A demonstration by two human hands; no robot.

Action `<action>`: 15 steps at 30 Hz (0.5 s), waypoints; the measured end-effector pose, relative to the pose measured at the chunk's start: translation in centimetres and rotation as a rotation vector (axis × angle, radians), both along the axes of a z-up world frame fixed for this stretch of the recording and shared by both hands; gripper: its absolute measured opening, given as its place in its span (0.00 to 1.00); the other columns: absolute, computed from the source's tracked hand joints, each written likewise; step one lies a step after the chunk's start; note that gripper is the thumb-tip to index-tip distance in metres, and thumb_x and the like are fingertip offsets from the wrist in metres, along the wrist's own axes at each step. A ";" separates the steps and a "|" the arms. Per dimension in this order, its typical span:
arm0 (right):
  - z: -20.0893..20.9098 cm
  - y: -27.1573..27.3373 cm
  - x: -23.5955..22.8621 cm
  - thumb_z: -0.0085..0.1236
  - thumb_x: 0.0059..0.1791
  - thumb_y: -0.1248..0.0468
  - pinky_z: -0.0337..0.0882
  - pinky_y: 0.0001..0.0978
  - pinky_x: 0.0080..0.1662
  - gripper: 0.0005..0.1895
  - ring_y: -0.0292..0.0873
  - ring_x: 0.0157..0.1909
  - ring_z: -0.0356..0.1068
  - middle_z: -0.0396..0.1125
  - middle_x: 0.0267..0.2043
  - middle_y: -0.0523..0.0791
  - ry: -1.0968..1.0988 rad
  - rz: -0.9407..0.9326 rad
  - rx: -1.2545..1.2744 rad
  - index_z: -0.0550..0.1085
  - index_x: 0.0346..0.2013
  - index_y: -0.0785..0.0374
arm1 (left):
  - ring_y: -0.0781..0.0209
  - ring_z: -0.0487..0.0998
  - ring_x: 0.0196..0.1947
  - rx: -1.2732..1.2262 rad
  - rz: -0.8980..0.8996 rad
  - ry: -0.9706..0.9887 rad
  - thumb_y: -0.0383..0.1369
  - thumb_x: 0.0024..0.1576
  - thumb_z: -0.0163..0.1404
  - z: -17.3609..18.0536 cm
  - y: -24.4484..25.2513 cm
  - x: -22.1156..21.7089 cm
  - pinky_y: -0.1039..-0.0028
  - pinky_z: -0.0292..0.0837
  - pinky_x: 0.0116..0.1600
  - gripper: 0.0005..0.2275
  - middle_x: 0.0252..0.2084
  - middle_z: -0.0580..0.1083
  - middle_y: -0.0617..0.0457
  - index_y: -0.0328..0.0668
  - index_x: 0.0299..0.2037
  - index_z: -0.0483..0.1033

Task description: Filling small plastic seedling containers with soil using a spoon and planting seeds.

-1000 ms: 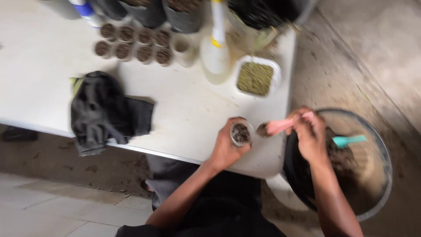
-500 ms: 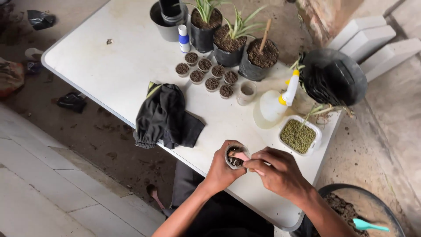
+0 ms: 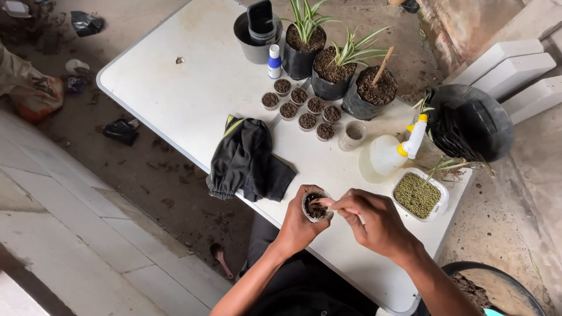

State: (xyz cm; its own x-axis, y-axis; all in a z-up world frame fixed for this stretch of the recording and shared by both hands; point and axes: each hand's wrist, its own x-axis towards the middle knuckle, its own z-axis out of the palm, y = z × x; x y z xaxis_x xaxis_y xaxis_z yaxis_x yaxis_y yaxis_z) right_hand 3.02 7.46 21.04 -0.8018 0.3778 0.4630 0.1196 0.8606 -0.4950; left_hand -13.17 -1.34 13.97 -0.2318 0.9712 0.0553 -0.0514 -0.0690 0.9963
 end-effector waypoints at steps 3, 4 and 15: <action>-1.2 0.2 -0.7 0.45 0.56 0.64 0.68 0.33 0.35 0.06 0.44 0.29 0.70 0.70 0.30 0.44 0.068 -0.064 -0.085 0.72 0.41 0.60 | 0.60 0.74 0.37 -0.005 0.009 0.025 0.21 0.47 0.54 -0.1 0.2 -1.7 0.73 0.69 0.42 0.18 0.39 0.74 0.50 0.39 0.48 0.66; -1.0 0.1 -1.3 0.45 0.56 0.64 0.68 0.33 0.35 0.06 0.44 0.29 0.70 0.70 0.30 0.44 0.062 -0.064 -0.089 0.72 0.41 0.60 | 0.60 0.74 0.37 -0.009 0.010 0.019 0.21 0.47 0.54 0.3 0.2 -2.1 0.73 0.69 0.42 0.18 0.39 0.74 0.50 0.39 0.48 0.66; 0.3 -1.3 -1.9 0.47 0.54 0.64 0.71 0.32 0.33 0.07 0.43 0.29 0.73 0.73 0.30 0.42 0.015 -0.267 -0.064 0.74 0.38 0.60 | 0.65 0.69 0.32 -0.014 -0.135 0.065 0.21 0.48 0.55 1.9 1.1 -3.8 0.75 0.66 0.38 0.17 0.40 0.74 0.54 0.43 0.46 0.68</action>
